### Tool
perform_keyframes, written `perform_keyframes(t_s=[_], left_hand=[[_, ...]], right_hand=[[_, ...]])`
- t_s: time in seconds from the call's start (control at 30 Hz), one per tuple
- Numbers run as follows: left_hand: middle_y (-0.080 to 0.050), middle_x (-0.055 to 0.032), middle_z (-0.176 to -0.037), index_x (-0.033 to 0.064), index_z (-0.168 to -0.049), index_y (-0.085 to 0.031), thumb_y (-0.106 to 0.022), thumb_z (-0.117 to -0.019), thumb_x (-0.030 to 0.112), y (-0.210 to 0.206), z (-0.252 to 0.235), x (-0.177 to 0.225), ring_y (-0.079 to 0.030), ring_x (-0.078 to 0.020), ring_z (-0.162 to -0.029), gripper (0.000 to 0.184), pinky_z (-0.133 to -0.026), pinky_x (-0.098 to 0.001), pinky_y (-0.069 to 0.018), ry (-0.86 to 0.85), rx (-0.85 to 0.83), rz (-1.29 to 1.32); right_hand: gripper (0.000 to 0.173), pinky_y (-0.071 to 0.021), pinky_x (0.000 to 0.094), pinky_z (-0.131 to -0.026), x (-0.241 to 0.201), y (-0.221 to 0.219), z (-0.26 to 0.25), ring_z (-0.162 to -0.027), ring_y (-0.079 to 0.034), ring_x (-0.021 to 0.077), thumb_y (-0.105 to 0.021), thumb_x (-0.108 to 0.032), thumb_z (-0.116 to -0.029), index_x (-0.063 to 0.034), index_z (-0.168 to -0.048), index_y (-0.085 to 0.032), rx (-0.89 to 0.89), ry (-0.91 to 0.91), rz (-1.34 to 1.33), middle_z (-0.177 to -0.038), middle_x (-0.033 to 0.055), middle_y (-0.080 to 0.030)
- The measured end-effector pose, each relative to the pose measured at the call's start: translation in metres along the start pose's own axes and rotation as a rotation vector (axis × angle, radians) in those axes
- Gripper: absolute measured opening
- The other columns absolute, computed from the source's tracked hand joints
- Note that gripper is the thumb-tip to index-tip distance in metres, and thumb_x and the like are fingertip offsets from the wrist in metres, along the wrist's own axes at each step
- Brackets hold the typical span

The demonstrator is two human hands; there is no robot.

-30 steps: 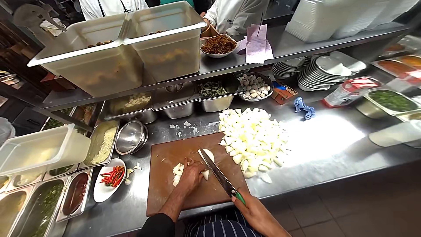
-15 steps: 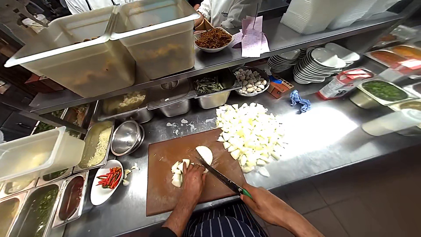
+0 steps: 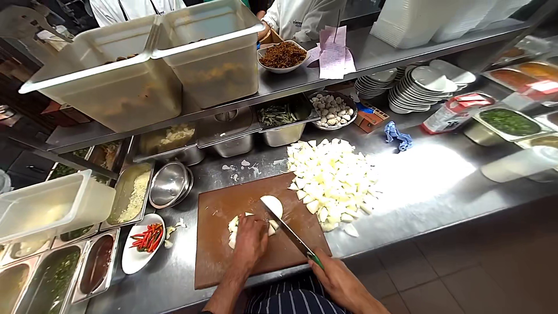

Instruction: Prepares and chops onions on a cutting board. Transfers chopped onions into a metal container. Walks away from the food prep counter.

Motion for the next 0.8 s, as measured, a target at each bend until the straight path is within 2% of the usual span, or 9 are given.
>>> perform_keyframes(t_s=[0.07, 0.13, 0.2, 0.33, 0.43, 0.53, 0.6, 0.67, 0.8], left_hand=[[-0.053, -0.0145, -0.15, 0.0127, -0.137, -0.064, -0.072, -0.0865, 0.046, 0.023, 0.003, -0.026, -0.047, -0.0335, -0.142, 0.061, -0.117, -0.0494, -0.0412, 0.124, 0.003, 0.07], [-0.03, -0.0218, -0.165, 0.0073, -0.157, -0.039, -0.076, -0.0751, 0.071, 0.025, 0.011, -0.051, -0.029, -0.0397, -0.153, 0.11, -0.123, -0.053, -0.0329, 0.233, -0.065, 0.121], [-0.026, -0.0226, -0.167, 0.0035, -0.161, -0.028, -0.071, -0.0679, 0.084, 0.005, 0.017, -0.051, -0.023, -0.0399, -0.155, 0.13, -0.126, -0.0551, -0.025, 0.202, -0.047, 0.066], [-0.033, -0.0229, -0.163, 0.0077, -0.157, -0.041, -0.055, -0.0861, 0.079, -0.033, 0.003, 0.0, -0.025, -0.0415, -0.154, 0.101, -0.126, -0.0606, -0.0201, 0.045, 0.154, -0.047], [-0.047, -0.02, -0.156, 0.0145, -0.144, -0.059, -0.049, -0.1003, 0.035, -0.019, -0.025, 0.02, -0.037, -0.0422, -0.148, 0.05, -0.122, -0.068, -0.0216, 0.002, 0.285, -0.057], [-0.045, -0.0077, -0.159, 0.0324, -0.148, -0.054, -0.05, -0.0933, 0.002, 0.017, -0.067, 0.019, -0.039, -0.0318, -0.149, 0.063, -0.123, -0.0552, -0.0309, -0.157, -0.046, -0.021], [-0.034, -0.0039, -0.167, 0.0433, -0.154, -0.042, -0.057, -0.0898, -0.002, 0.015, -0.094, 0.028, -0.024, -0.0347, -0.156, 0.08, -0.125, -0.0625, -0.0188, -0.335, -0.368, -0.106], [-0.04, -0.0041, -0.163, 0.038, -0.148, -0.052, -0.065, -0.0869, -0.001, 0.002, -0.116, 0.044, -0.024, -0.0381, -0.155, 0.074, -0.123, -0.0693, -0.0133, -0.448, -0.581, -0.231], [-0.055, -0.014, -0.146, 0.0169, -0.136, -0.062, -0.077, -0.0815, 0.012, 0.008, -0.137, 0.055, -0.048, -0.0385, -0.137, 0.057, -0.114, -0.0603, -0.039, -0.459, -0.611, -0.304]], right_hand=[[0.044, -0.0546, 0.0513, -0.068, 0.008, 0.011, 0.014, -0.072, -0.067, 0.0283, -0.043, -0.052, -0.1055, -0.0117, -0.117, -0.059, 0.096, 0.001, -0.124, -0.076, 0.0097, -0.064], [0.045, -0.0533, 0.0494, -0.064, 0.019, 0.015, 0.024, -0.067, -0.064, 0.0258, -0.046, -0.052, -0.1042, -0.0108, -0.116, -0.059, 0.147, -0.03, -0.232, -0.074, 0.0081, -0.061], [0.044, -0.054, 0.0476, -0.058, 0.031, 0.016, 0.027, -0.06, -0.062, 0.0248, -0.049, -0.051, -0.1036, -0.0093, -0.115, -0.059, 0.158, -0.074, -0.341, -0.072, 0.0083, -0.061], [0.042, -0.0517, 0.0451, -0.052, 0.051, 0.012, 0.044, -0.053, -0.058, 0.0237, -0.053, -0.05, -0.1032, -0.0085, -0.111, -0.058, 0.124, -0.134, -0.501, -0.069, 0.0079, -0.057], [0.041, -0.051, 0.0453, -0.05, 0.063, 0.026, 0.07, -0.053, -0.057, 0.0243, -0.052, -0.048, -0.1039, -0.0081, -0.115, -0.058, -0.061, -0.13, -0.436, -0.071, 0.0095, -0.058], [0.04, -0.0504, 0.0496, -0.053, 0.059, 0.037, 0.078, -0.057, -0.059, 0.0275, -0.05, -0.047, -0.1053, -0.0082, -0.111, -0.06, -0.249, 0.014, -0.223, -0.074, 0.0117, -0.059], [0.039, -0.0531, 0.0574, -0.067, 0.041, 0.028, 0.064, -0.074, -0.066, 0.0328, -0.049, -0.044, -0.1058, -0.0084, -0.113, -0.063, -0.307, 0.14, -0.092, -0.084, 0.0152, -0.066], [0.038, -0.0538, 0.0597, -0.077, 0.014, 0.014, 0.039, -0.086, -0.069, 0.035, -0.048, -0.043, -0.1065, -0.0091, -0.114, -0.063, -0.355, 0.24, 0.001, -0.091, 0.0165, -0.069], [0.04, -0.053, 0.0595, -0.081, -0.03, -0.019, -0.021, -0.091, -0.069, 0.0342, -0.05, -0.044, -0.1051, -0.0072, -0.112, -0.065, -0.421, 0.317, -0.018, -0.094, 0.0172, -0.069]])
Point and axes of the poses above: each hand's wrist, its own z-axis away from the middle knuckle, its own y-axis out of the back of the hand, x = y × z, the point moved 3 cm from there along -z, towards the middle knuckle
